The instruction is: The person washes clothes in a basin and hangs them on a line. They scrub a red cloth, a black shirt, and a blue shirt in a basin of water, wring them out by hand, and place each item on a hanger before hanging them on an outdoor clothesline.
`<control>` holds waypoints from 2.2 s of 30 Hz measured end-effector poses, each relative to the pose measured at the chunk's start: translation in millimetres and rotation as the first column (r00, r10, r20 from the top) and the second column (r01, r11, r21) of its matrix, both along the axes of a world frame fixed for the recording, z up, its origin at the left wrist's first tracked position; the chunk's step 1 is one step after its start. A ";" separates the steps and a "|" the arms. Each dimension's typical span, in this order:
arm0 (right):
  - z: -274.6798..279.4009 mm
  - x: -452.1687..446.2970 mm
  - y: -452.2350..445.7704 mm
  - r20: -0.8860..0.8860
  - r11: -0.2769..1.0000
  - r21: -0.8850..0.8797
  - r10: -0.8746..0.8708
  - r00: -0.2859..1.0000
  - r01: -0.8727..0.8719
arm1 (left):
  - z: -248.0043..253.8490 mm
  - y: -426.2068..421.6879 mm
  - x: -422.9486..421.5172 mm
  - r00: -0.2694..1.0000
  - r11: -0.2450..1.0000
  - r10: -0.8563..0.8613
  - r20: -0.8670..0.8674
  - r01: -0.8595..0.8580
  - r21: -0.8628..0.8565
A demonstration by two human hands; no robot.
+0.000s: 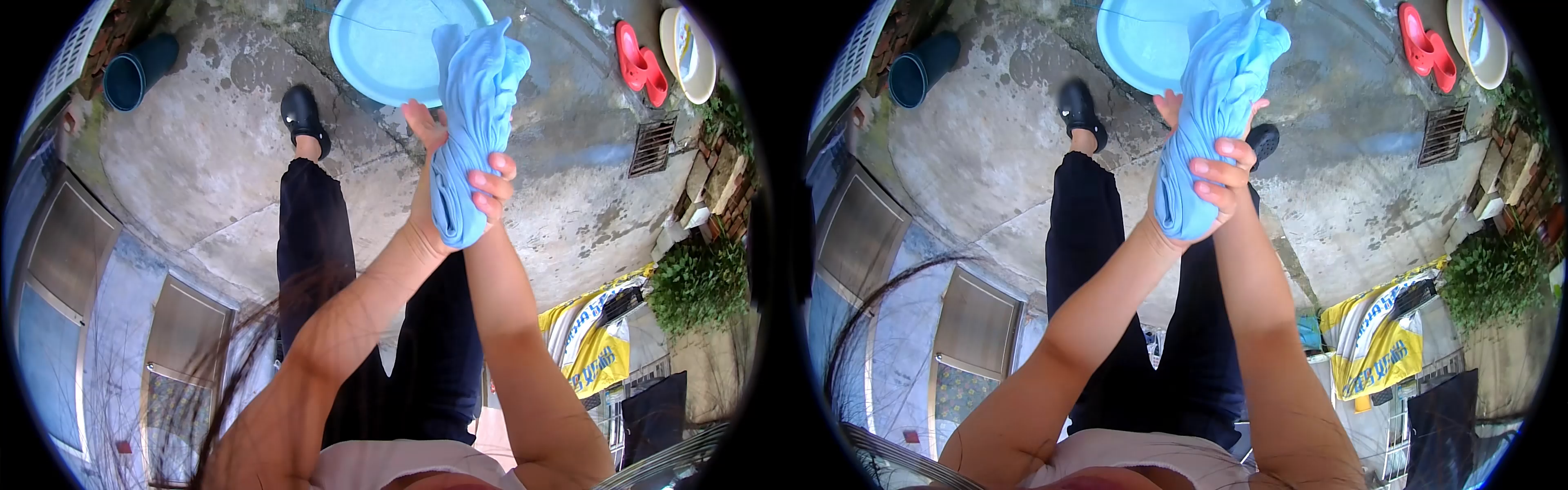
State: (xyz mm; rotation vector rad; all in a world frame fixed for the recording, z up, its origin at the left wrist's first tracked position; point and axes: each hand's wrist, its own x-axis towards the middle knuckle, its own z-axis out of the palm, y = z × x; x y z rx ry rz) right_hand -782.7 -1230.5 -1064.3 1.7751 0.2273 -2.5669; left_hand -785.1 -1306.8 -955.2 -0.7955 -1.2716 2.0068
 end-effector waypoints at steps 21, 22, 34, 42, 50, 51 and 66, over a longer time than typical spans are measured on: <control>-4.8 -71.0 -13.9 0.664 0.083 0.357 0.679 0.315 -0.930 | -19.5 -56.1 -68.7 -0.457 -0.286 -0.740 0.493 -0.450 -0.846; -3.6 -70.3 -16.2 0.730 0.010 0.339 0.628 0.270 -0.941 | -23.0 -54.4 -69.3 -0.456 -0.285 -0.744 0.489 -0.445 -0.849; -13.3 -61.8 -21.1 0.789 -0.260 0.234 0.614 0.027 -0.937 | -64.9 -65.6 -34.9 -0.451 -0.243 -0.700 0.554 -0.579 -0.778; 21.4 -24.4 7.5 0.232 0.324 0.128 0.909 0.346 -0.937 | -63.5 -56.3 -29.5 0.217 -0.003 -0.976 0.026 0.105 -0.994; 23.2 -13.2 62.1 0.062 0.623 0.400 0.713 0.698 -0.672 | -20.2 -35.2 -22.8 0.697 0.607 -0.697 -0.168 0.450 -0.655; 34.6 -16.7 44.1 0.029 0.774 0.364 0.547 0.836 -0.519 | -16.2 -31.1 -21.4 0.878 0.825 -0.454 -0.153 0.350 -0.443; 75.4 -70.3 12.0 -0.252 0.861 0.047 0.501 0.828 -0.507 | 19.5 -29.4 -41.9 0.671 0.407 -0.741 0.039 0.494 -0.769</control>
